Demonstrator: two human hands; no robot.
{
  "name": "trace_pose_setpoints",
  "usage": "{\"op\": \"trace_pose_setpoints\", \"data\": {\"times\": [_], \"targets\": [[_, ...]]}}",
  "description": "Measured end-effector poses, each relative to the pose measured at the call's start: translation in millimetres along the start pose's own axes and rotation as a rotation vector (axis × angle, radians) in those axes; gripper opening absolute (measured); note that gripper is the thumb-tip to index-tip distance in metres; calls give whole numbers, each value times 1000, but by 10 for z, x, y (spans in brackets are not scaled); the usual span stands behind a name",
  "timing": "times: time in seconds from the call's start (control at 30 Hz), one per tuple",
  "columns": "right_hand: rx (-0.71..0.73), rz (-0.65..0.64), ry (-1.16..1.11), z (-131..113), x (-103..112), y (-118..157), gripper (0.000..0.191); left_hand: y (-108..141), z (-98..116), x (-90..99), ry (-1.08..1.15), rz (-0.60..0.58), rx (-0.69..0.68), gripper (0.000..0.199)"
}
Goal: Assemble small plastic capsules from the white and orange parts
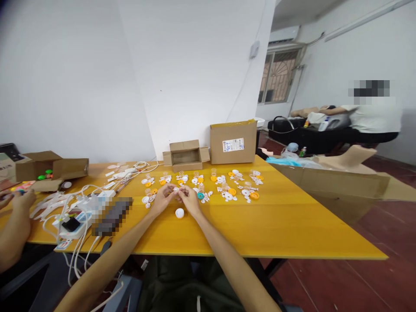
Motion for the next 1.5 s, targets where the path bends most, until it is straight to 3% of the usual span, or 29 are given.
{"op": "trace_pose_setpoints", "data": {"times": [0.13, 0.23, 0.33, 0.57, 0.7, 0.9, 1.1, 1.33, 1.5], "targets": [[73, 29, 133, -59, 34, 43, 32, -27, -27, -25, 45, -3, 42, 32], [186, 55, 342, -172, 78, 130, 25, -58, -89, -8, 63, 5, 87, 34], [244, 3, 567, -251, 65, 254, 26, -110, -151, 34, 82, 68, 105, 32], [229, -283, 1164, -181, -287, 454, 23, -209, -249, 3, 101, 183, 148, 25], [179, -285, 1284, -177, -424, 409, 24, -191, -242, -10, 78, 153, 128, 23], [189, -159, 1158, -206, -314, 331, 24, -152, -191, 24, 59, 132, 103, 20], [335, 164, 820, -300, -60, 92, 25, -135, -152, 57, 129, 159, 102, 25], [360, -38, 531, -219, -125, -52, 26, -113, -114, 69, 145, 143, 91, 25], [286, -52, 373, -176, -40, -50, 24, -126, -117, 26, 128, 80, 83, 26]]}}
Point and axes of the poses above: each hand's wrist, its own y-axis away from the middle knuckle, its own x-axis out of the back of the hand, z = x × y, the point moved 6 cm from there along -y, towards the middle knuckle, and after that the axes turned 14 degrees about -y, right-handed, at the moved point
